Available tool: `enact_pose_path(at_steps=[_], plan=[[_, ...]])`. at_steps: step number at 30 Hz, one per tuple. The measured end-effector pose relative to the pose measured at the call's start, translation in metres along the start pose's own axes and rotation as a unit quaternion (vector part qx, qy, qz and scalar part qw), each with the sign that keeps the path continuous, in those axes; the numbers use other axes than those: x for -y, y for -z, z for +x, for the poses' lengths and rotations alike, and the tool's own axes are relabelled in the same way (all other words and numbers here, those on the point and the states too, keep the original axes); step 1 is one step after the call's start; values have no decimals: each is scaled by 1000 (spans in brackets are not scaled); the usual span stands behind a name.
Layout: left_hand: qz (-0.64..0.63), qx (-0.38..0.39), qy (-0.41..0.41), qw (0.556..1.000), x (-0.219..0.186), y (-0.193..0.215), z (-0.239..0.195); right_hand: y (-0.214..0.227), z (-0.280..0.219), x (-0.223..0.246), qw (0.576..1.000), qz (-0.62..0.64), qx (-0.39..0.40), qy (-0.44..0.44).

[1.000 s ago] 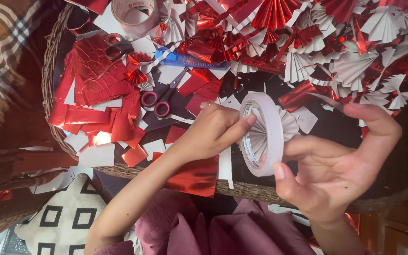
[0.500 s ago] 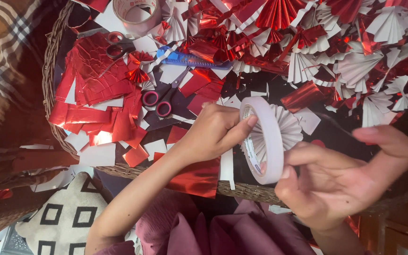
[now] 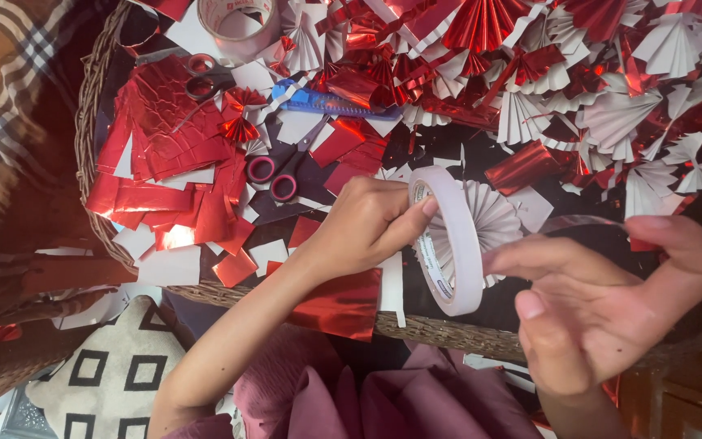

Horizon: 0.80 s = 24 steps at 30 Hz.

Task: Assembling decorative paper fans by joining folded segments with double-sided tape.

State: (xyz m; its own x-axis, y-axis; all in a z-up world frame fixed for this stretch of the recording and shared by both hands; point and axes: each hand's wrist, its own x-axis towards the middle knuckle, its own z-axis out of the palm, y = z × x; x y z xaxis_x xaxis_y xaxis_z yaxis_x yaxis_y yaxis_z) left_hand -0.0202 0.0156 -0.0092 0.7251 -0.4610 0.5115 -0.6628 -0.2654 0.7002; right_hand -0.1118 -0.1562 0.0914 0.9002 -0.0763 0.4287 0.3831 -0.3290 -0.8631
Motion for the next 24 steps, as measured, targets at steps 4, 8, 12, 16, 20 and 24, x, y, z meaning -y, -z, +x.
enact_pose_path(at_steps=[4, 8, 12, 16, 20, 24], plan=[[1, 1, 0, 1000, -2, 0, 0, 7, -2, -36, 997, 44, -21, 67], [2, -9, 0, 1000, -2, -2, 1, 16, -9, -81, 955, 108, -6, 276], [-4, -18, 17, 1000, -1, -5, 1, 11, -19, -57, 970, -112, -5, 214], [4, -27, 44, 999, 5, -8, -3, -7, -3, -63, 950, -106, -50, 289], [-21, -27, 94, 995, 6, -11, -3, -12, 2, -88, 926, -128, -132, 328], [-78, -34, 124, 989, 3, -10, -4, -28, 17, -99, 880, -82, -219, 413]])
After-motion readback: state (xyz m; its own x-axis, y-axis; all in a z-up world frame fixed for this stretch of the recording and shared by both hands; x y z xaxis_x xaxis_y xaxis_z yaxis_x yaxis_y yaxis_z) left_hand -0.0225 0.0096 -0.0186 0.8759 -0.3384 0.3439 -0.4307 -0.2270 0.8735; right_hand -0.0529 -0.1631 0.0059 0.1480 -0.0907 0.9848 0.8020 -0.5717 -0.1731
